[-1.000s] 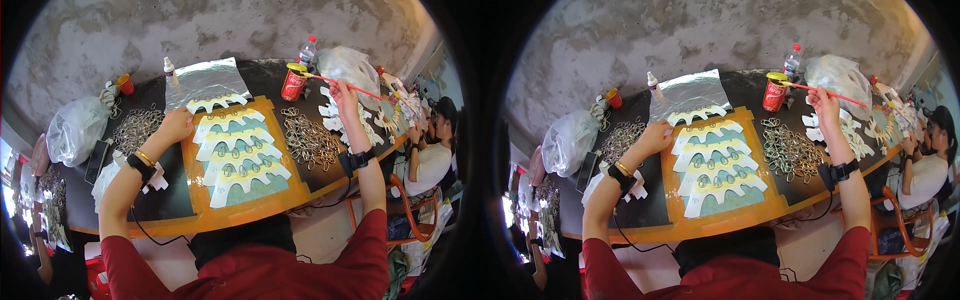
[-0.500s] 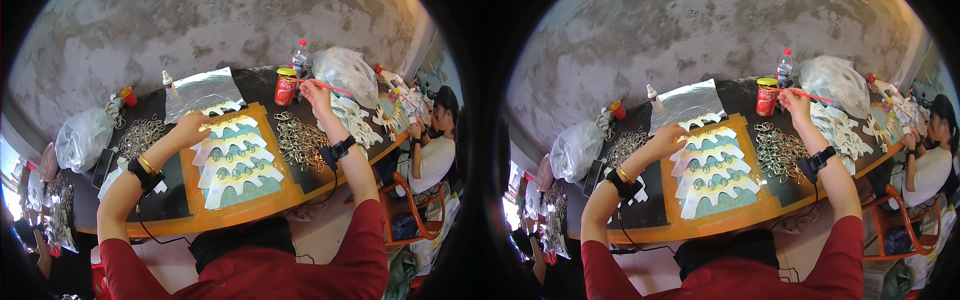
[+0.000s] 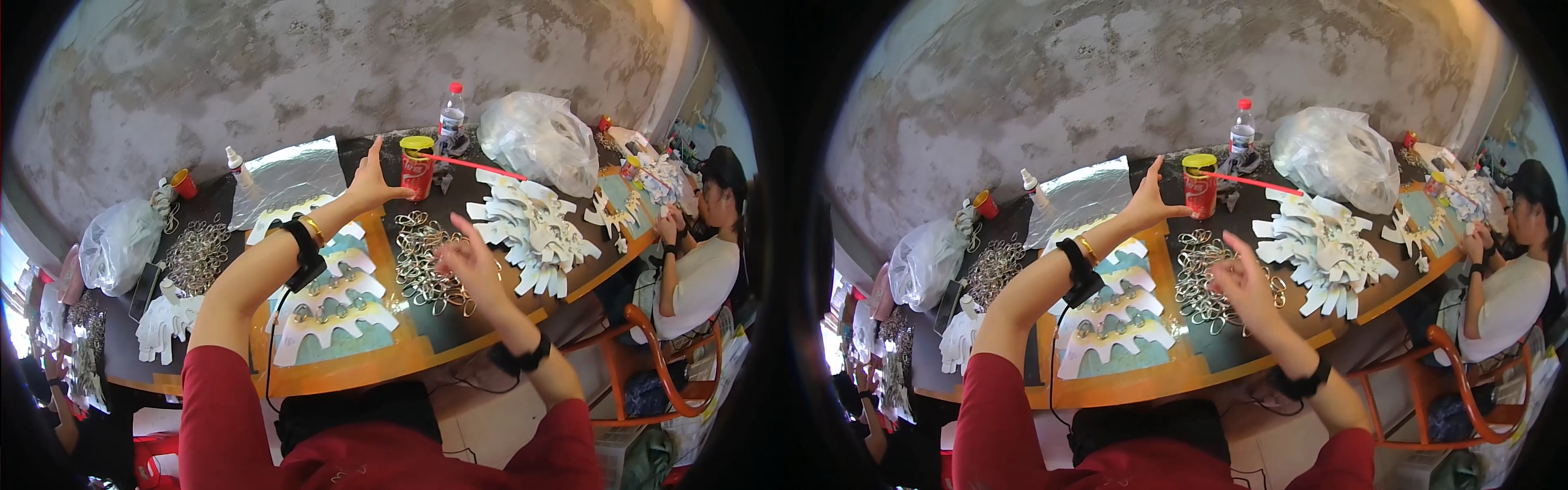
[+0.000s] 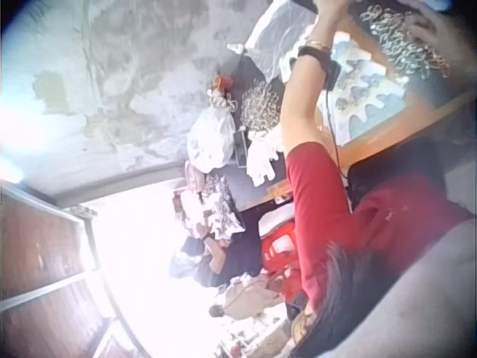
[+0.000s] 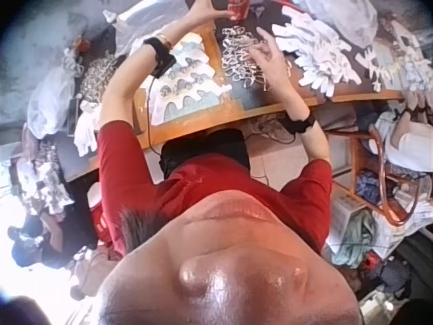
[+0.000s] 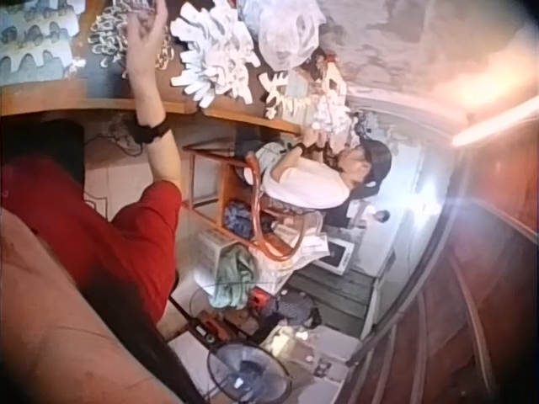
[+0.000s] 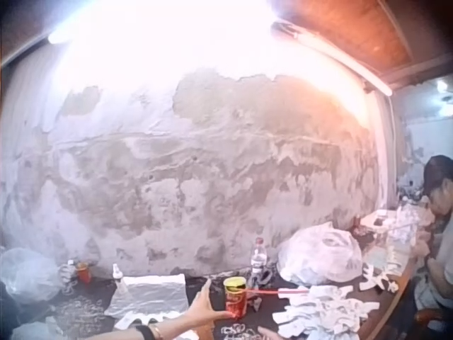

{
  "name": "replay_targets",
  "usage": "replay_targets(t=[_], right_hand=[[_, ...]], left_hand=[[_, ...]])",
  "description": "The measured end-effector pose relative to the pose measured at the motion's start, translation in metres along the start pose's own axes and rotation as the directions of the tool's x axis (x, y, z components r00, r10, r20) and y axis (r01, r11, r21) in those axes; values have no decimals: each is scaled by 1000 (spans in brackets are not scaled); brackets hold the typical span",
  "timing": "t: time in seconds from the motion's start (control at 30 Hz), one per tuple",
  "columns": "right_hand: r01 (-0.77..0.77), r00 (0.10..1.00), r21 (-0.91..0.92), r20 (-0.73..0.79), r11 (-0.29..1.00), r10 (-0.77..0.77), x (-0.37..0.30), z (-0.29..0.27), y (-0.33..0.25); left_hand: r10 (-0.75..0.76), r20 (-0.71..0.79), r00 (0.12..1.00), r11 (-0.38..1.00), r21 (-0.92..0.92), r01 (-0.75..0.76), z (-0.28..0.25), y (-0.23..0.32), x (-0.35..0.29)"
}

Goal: Applying adhesive to shoe upper components with a brush and attaching eyelet rings.

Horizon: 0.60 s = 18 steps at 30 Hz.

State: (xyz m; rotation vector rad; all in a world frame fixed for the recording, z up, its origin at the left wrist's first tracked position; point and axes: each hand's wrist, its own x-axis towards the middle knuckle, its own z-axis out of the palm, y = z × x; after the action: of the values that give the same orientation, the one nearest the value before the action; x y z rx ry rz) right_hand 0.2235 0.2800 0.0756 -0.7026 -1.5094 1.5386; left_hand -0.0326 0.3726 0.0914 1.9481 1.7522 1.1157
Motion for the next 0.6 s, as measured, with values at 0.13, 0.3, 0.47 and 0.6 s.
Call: replay_targets(t=[0.13, 0.3, 0.47, 0.6], right_hand=[[244, 957, -296, -78, 924, -278, -49, -10, 21], [289, 884, -398, -239, 871, -403, -67, -21, 44], [239, 906, -301, -273, 923, -324, -60, -24, 44], [180, 928, -155, -300, 971, -220, -58, -26, 45]], left_hand=[[27, -50, 998, 1000, 10, -27, 15, -10, 23], [61, -8, 998, 986, -157, -61, 29, 1, 39], [69, -18, 997, 966, -250, -71, 29, 0, 42], [126, -139, 982, 984, -107, -141, 35, -1, 42]])
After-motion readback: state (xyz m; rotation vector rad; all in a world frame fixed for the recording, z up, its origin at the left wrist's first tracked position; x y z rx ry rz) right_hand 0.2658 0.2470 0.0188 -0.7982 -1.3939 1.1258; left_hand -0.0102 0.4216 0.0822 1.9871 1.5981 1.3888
